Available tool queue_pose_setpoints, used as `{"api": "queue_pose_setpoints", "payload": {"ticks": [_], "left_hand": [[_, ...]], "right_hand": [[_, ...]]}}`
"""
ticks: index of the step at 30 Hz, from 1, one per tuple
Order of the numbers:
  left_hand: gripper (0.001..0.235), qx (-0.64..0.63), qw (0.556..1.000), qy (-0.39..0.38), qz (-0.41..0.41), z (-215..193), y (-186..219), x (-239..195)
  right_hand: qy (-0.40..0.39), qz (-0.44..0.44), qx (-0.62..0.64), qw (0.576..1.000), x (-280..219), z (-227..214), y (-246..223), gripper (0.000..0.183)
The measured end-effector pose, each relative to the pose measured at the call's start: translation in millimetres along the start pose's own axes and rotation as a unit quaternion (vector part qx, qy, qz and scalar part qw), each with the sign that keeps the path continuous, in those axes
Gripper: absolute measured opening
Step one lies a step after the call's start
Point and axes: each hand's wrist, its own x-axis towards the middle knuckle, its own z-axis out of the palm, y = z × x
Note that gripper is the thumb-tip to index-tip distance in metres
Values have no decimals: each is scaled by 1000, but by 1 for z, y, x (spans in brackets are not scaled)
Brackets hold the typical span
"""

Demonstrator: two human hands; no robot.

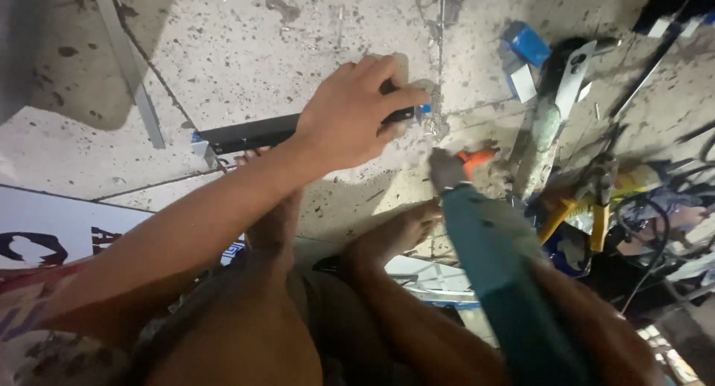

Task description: Drilling holes into metal profiles and joining them using a manual rivet gun.

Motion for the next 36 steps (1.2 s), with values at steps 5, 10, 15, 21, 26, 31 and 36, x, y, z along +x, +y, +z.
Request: {"api": "queue_pose_setpoints", "payload": {"ticks": [5,10,15,21,26,31,36], "left_hand": [[49,21,999,-8,-29,0,1,-4],[50,29,998,-32,-41,1,-1,-3],[49,41,998,-34,-41,5,-3,-4],[52,20,997,-64,-50,3,-3,-4],[58,24,996,-73,-53,16,-7,-8],[52,40,998,-30,-27,3,-6,-5],[51,56,998,-29,-30,4,-5,-5]], "right_hand": [[-95,-127,-66,985,-39,33,-144,98],[-59,-125,-47,989,-31,33,-169,88],[-60,-137,-62,987,-25,30,-167,88],[-105,-122,-94,983,-21,28,-161,92],[-94,-126,-118,980,-19,30,-161,95],[-89,-94,-101,986,-20,27,-176,90],[-75,-113,-79,988,-20,28,-174,89]]}}
